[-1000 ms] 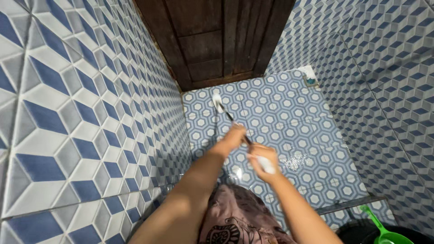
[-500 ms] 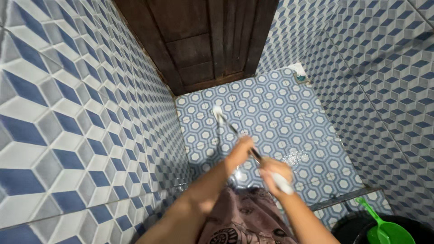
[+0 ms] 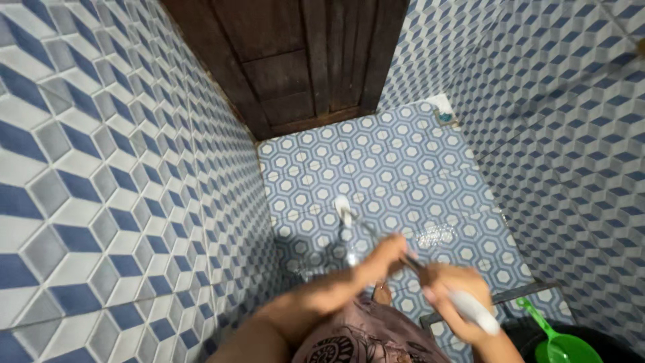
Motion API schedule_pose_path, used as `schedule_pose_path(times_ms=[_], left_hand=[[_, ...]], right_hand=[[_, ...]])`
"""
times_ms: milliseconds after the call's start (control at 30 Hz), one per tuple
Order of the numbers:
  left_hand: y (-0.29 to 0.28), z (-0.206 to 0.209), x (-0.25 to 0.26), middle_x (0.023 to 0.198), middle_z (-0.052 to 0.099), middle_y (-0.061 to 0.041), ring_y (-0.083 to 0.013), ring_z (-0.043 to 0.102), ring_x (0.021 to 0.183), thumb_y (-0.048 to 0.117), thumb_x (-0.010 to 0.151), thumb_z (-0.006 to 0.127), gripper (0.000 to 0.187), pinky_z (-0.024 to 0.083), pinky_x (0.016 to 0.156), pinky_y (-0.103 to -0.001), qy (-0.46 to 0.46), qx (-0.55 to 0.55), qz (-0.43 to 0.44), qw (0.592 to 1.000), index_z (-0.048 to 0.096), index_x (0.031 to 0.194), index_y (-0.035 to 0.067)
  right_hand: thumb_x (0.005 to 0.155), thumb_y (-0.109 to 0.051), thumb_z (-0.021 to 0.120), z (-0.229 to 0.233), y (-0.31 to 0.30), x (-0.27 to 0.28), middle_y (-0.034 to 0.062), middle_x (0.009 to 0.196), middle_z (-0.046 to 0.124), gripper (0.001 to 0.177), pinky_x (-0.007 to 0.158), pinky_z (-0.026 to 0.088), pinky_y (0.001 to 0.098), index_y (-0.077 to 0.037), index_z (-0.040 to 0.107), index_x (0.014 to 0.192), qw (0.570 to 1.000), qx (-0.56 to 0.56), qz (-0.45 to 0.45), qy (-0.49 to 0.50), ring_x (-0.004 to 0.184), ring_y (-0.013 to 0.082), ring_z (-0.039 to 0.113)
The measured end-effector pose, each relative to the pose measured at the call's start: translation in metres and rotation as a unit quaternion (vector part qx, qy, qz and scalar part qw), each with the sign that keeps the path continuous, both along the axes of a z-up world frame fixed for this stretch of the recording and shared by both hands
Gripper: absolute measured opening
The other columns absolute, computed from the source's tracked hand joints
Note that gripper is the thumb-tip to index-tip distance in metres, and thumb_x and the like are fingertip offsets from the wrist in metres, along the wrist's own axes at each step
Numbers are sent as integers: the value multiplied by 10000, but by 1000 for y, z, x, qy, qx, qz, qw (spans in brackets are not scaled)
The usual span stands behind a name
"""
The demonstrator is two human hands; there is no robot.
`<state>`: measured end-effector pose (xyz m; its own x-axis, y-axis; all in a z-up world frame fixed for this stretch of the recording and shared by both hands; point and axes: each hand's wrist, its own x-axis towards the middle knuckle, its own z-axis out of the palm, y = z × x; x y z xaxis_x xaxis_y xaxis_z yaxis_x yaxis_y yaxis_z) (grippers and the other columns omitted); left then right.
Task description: The person scrubs a tiled bathroom floor with a long-handled brush and uses a green scoop to pour water from a bucket onto the tiles.
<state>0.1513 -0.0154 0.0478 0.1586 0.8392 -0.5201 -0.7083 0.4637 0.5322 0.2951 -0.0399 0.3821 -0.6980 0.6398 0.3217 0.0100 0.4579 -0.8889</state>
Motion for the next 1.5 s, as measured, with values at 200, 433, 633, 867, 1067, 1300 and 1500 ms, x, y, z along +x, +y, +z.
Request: schedule_pose_path(times_ms=[200, 433, 633, 867, 1067, 1300, 1500], left_hand=[[13, -12, 17, 783, 572, -63, -215, 548, 744, 175, 870, 578, 106, 436, 667, -368, 269, 190, 14, 944, 600, 826, 81], [107, -57, -131, 1087, 539, -310, -530, 537, 1052, 36, 630, 729, 503, 452, 876, -535, 692, 367, 70, 617, 573, 1107, -13], [96, -38, -80, 917, 586, -179, -383, 569, 909, 148, 922, 632, 120, 468, 807, -467, 619, 322, -12, 717, 552, 890, 65], [9, 107, 60, 830, 607, -183, -378, 602, 810, 50, 819, 647, 145, 465, 675, -468, 560, 356, -69, 745, 534, 908, 36], [89, 49, 43, 871, 652, -212, -405, 634, 871, 60, 913, 624, 51, 489, 767, -492, 637, 282, -41, 717, 601, 874, 36], [158, -52, -71, 1046, 622, -256, -455, 602, 968, 77, 688, 796, 363, 511, 779, -506, 691, 248, 16, 678, 616, 1000, 37], [160, -41, -19, 773, 653, -168, -385, 642, 775, 177, 730, 759, 139, 479, 674, -492, 684, 350, -95, 633, 659, 730, 81]], right_hand=[[877, -34, 604, -61, 22, 3, 78, 658, 565, 244, 580, 499, 370, -56, 488, 664, 992, -12, -39, 122, 586, 225, 585], [860, -53, 615, -146, 99, -91, 104, 733, 558, 152, 677, 479, 392, -61, 533, 732, 994, 70, 37, 80, 696, 289, 575], [831, -92, 650, -91, 101, -43, 103, 730, 588, 165, 597, 456, 380, -64, 547, 706, 995, 87, 51, 2, 686, 297, 595], [877, -76, 657, -19, 61, 78, 44, 652, 580, 249, 596, 528, 371, -81, 513, 675, 992, -41, 53, 105, 577, 208, 591], [880, -197, 689, -119, 138, 72, 21, 631, 599, 275, 572, 508, 296, -89, 565, 659, 992, -21, -26, 123, 562, 142, 609], [834, -21, 613, -196, 170, -37, 103, 790, 643, 70, 720, 545, 356, -65, 618, 780, 984, 93, 46, 142, 755, 268, 653], [835, -7, 622, -99, 147, 26, 99, 760, 647, 80, 633, 515, 333, -25, 600, 761, 999, 21, 1, 38, 680, 230, 649]])
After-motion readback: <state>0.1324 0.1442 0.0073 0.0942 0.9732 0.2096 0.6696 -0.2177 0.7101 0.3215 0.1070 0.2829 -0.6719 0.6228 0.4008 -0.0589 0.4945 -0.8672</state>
